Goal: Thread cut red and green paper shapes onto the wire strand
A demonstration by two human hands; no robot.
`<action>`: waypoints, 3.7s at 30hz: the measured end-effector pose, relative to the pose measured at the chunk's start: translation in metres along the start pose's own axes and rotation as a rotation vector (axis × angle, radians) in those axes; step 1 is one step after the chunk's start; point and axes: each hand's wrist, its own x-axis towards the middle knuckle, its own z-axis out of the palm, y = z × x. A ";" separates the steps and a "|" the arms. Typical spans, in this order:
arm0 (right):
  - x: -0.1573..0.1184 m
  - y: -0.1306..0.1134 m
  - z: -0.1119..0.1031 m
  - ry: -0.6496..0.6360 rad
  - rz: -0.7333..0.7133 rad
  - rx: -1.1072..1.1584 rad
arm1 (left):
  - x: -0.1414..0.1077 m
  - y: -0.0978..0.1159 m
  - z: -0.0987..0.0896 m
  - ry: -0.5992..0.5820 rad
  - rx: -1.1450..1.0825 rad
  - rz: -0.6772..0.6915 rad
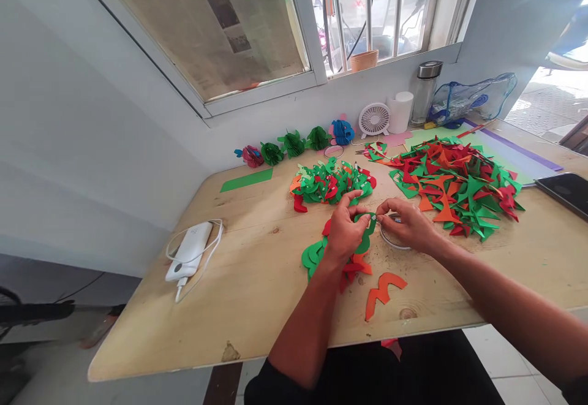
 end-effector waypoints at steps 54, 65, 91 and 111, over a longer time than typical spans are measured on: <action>0.004 -0.013 0.001 0.033 0.202 0.205 | -0.004 -0.003 0.011 0.064 -0.029 0.045; 0.003 -0.013 0.002 0.049 0.222 0.203 | -0.005 -0.004 0.014 0.074 -0.057 0.047; 0.005 -0.013 0.000 0.019 0.238 0.320 | -0.004 -0.009 0.015 0.027 -0.135 0.027; 0.005 -0.015 -0.003 0.069 0.257 0.352 | -0.004 -0.008 0.015 -0.036 -0.235 -0.075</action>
